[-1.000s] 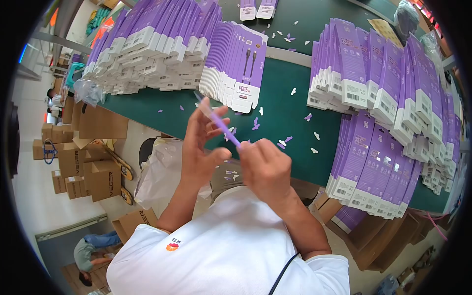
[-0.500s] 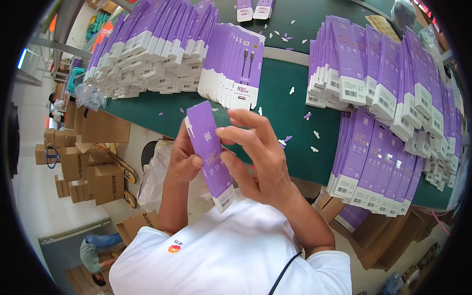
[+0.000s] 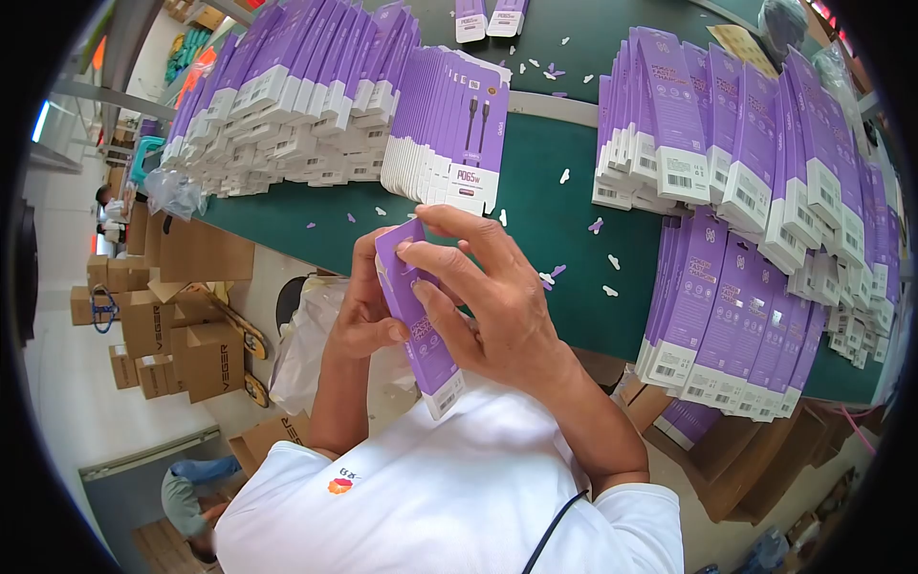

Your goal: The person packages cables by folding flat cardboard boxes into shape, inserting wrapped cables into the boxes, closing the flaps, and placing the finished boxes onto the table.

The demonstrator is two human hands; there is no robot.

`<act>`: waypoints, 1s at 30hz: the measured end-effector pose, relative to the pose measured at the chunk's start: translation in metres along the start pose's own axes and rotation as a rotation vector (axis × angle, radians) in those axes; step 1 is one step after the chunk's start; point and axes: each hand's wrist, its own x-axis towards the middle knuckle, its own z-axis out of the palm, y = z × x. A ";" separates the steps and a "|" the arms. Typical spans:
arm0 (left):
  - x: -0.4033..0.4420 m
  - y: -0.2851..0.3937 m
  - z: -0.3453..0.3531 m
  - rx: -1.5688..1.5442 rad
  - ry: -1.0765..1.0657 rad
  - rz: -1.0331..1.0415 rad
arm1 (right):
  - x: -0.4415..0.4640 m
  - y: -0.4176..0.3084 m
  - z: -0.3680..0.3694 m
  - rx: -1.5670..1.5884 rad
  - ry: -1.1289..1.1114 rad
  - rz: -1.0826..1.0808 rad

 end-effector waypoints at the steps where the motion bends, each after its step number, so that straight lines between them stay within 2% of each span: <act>1: -0.002 0.000 -0.002 0.003 0.001 -0.004 | 0.000 0.000 -0.004 0.011 -0.020 0.014; 5: 0.001 0.003 -0.003 0.019 -0.036 -0.043 | 0.008 -0.003 -0.009 -0.044 -0.042 0.033; 8: 0.004 0.008 -0.005 0.046 -0.087 -0.040 | 0.009 -0.001 -0.013 0.237 -0.110 0.084; 11: 0.005 0.008 -0.008 0.002 -0.123 -0.019 | 0.004 0.003 -0.007 0.146 0.082 0.002; 14: 0.000 0.000 -0.016 -0.046 -0.141 0.000 | -0.005 -0.007 0.002 0.110 -0.019 0.067; 16: 0.003 0.000 -0.021 0.029 -0.160 -0.015 | -0.006 -0.010 0.001 0.025 -0.046 0.110; 19: 0.005 0.007 -0.011 0.011 -0.106 -0.019 | -0.010 -0.003 -0.004 0.114 -0.119 0.041; 20: 0.004 0.009 -0.011 0.010 -0.104 -0.020 | -0.011 -0.004 -0.003 0.261 -0.152 0.051; 22: 0.002 0.008 -0.019 0.034 -0.134 -0.020 | -0.006 -0.005 -0.010 0.045 -0.135 0.085; 23: 0.001 0.008 -0.019 0.088 -0.128 -0.023 | -0.004 -0.005 -0.013 -0.064 -0.128 0.100; 24: 0.003 0.010 -0.017 0.142 -0.123 -0.027 | -0.006 -0.006 -0.009 -0.086 0.001 0.156; 25: 0.001 0.014 -0.011 0.227 -0.085 -0.035 | -0.004 -0.004 -0.010 -0.021 0.011 0.095; 28: -0.001 0.027 0.009 0.799 0.016 0.039 | -0.002 -0.008 -0.017 0.054 -0.057 -0.044; 30: 0.002 0.039 0.028 1.265 0.068 0.153 | -0.001 -0.013 -0.024 -0.196 -0.072 -0.064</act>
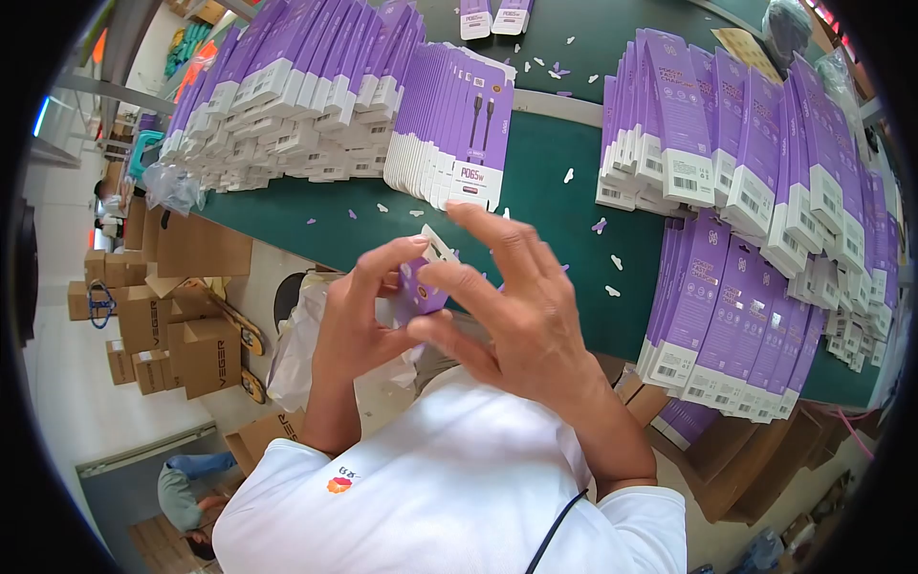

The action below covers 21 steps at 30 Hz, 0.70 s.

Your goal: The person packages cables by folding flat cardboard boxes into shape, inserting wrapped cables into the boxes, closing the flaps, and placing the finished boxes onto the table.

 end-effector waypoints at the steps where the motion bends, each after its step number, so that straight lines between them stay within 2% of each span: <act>1: -0.002 0.003 0.003 0.045 0.039 0.017 | 0.001 -0.003 -0.002 -0.059 0.017 0.007; 3: -0.004 0.007 0.006 0.141 0.122 0.053 | 0.003 -0.009 -0.005 -0.178 0.049 0.024; 6: -0.005 0.001 0.015 0.157 0.207 0.125 | -0.006 -0.005 0.006 -0.080 0.118 -0.027; 10: -0.006 0.002 0.024 0.160 0.216 0.153 | -0.010 -0.005 0.011 0.106 0.041 0.089; 12: -0.004 0.006 0.023 0.100 0.180 0.142 | -0.015 -0.001 0.002 0.113 -0.103 0.174; 17: 0.001 -0.003 -0.015 -0.436 -0.265 0.032 | -0.006 0.010 -0.021 0.362 -0.278 0.174; 18: 0.002 -0.006 -0.019 -0.534 -0.334 -0.002 | -0.006 0.008 -0.027 0.391 -0.371 0.250; 21: 0.004 -0.032 -0.015 -0.808 -0.408 -0.043 | -0.001 0.012 -0.029 0.342 -0.382 0.211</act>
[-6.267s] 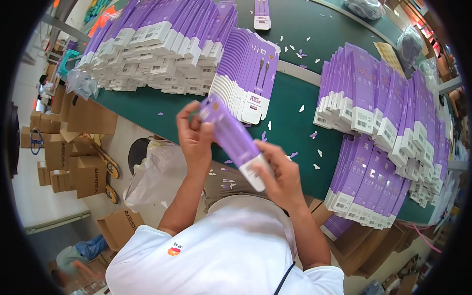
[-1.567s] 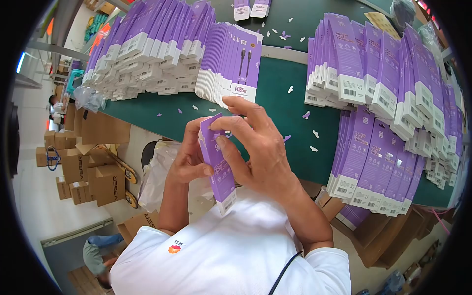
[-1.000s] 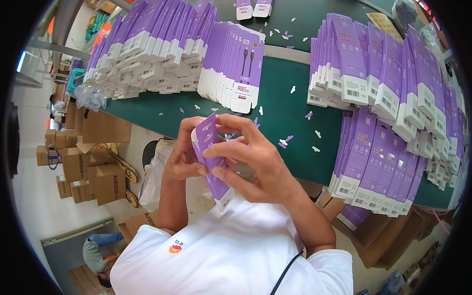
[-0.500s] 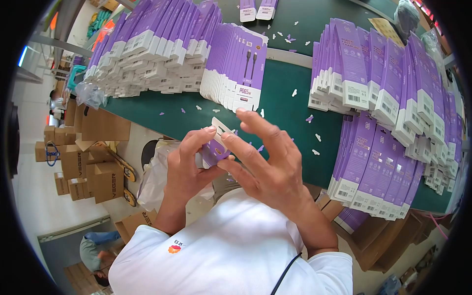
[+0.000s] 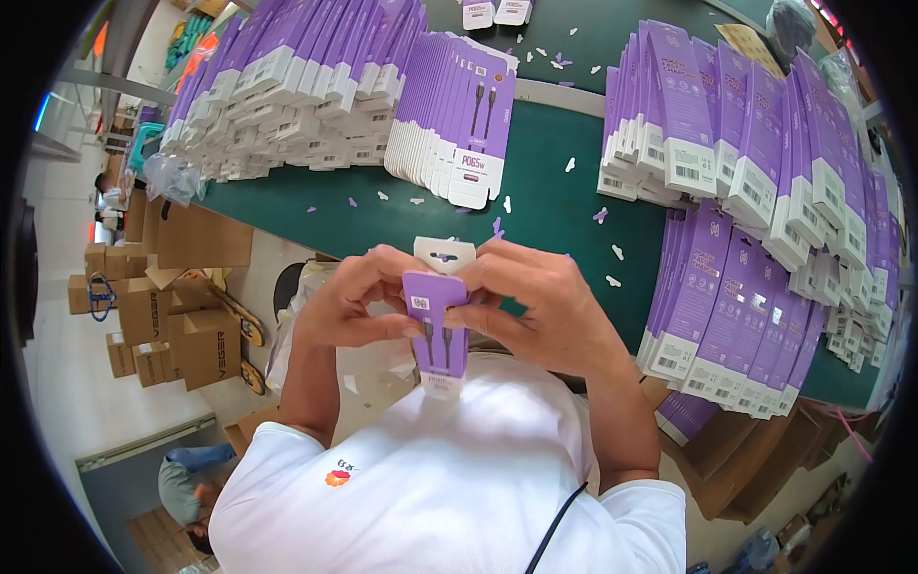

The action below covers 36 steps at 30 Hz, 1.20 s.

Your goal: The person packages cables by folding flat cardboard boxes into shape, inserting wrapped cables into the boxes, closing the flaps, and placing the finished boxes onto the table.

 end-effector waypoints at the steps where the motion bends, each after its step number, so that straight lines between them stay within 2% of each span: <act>1: 0.002 -0.004 0.000 -0.033 0.022 0.057 | 0.000 0.002 0.004 0.056 0.103 0.001; 3: 0.002 -0.014 0.005 -0.057 0.165 0.095 | -0.001 0.009 0.022 0.167 0.310 0.005; 7: -0.003 -0.027 0.025 0.059 0.441 0.024 | -0.011 0.023 0.045 -0.190 0.542 -0.097; 10: -0.007 -0.026 0.032 0.313 0.452 0.067 | -0.018 0.028 0.038 -0.086 0.516 -0.076; 11: -0.008 -0.024 0.030 0.396 0.401 0.081 | -0.021 0.023 0.038 0.272 0.579 0.115; 14: -0.002 -0.015 0.028 0.581 0.265 0.270 | -0.009 0.018 0.022 0.550 0.500 0.153; 15: -0.003 -0.015 0.029 0.565 0.259 0.266 | -0.011 0.022 0.014 0.538 0.346 0.194; 18: -0.005 -0.016 0.030 0.523 0.236 0.266 | -0.011 0.032 0.007 0.655 0.109 0.226; 22: -0.007 -0.014 0.029 0.485 0.217 0.274 | -0.008 0.024 0.013 0.546 0.202 0.175; 25: -0.010 -0.012 0.029 0.461 0.214 0.248 | -0.010 0.029 0.021 0.575 0.254 0.091; 28: -0.009 -0.011 0.030 0.447 0.216 0.261 | -0.005 0.025 0.007 0.174 0.177 -0.142; 31: -0.012 -0.012 0.030 0.386 0.240 0.223 | -0.004 0.010 -0.002 -0.065 0.107 -0.201; 34: -0.013 -0.013 0.030 0.398 0.230 0.227 | -0.004 0.004 -0.009 0.087 0.055 -0.127; 36: -0.012 -0.013 0.031 0.429 0.212 0.240 | -0.008 0.008 -0.012 0.140 -0.017 0.086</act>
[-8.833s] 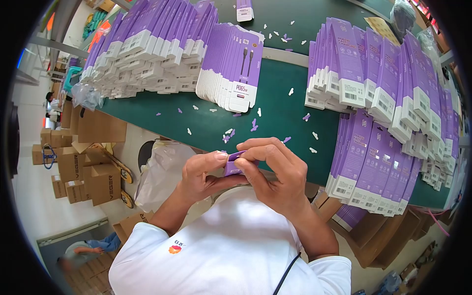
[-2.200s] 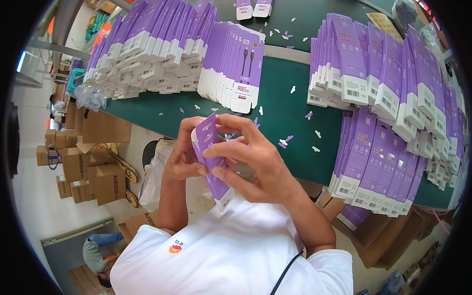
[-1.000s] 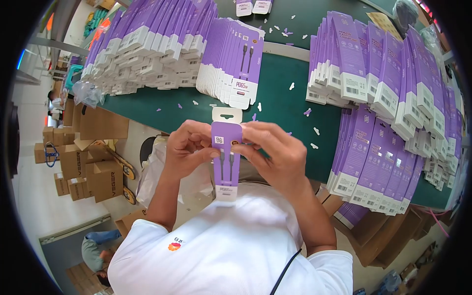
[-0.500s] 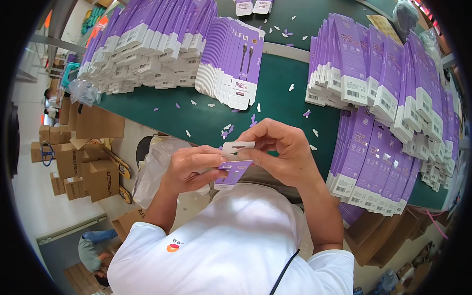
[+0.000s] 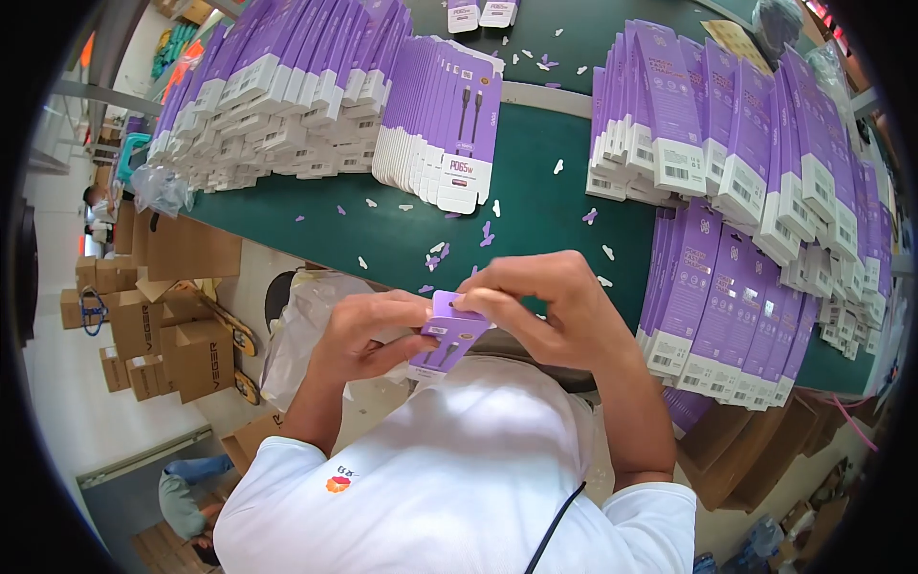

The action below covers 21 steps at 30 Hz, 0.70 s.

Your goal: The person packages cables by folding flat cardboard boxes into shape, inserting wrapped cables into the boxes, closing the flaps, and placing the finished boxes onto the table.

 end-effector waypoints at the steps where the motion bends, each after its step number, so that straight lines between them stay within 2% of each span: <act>1: 0.001 0.002 0.002 0.004 -0.012 -0.001 | -0.003 0.002 0.000 0.030 -0.026 0.112; 4: 0.001 0.009 0.000 -0.005 -0.062 -0.056 | -0.002 0.001 0.010 0.396 0.033 0.181; 5: 0.000 0.011 -0.001 -0.009 -0.079 -0.083 | -0.002 0.001 0.012 0.363 0.039 0.181; 8: -0.012 0.002 0.015 -0.182 0.100 -0.093 | -0.003 -0.003 0.015 0.223 0.040 0.141; 13: -0.009 0.003 0.004 -0.180 -0.070 -0.213 | -0.004 -0.004 0.007 -0.032 -0.076 0.008; 14: -0.008 0.003 0.003 -0.188 -0.089 -0.232 | -0.005 -0.003 0.004 0.048 -0.103 -0.001; 17: -0.020 -0.018 0.005 -0.576 -0.009 -0.248 | -0.008 -0.001 0.002 0.242 -0.144 -0.006; 21: -0.019 -0.023 0.002 -0.605 -0.022 -0.267 | -0.009 0.009 0.015 0.416 -0.088 0.113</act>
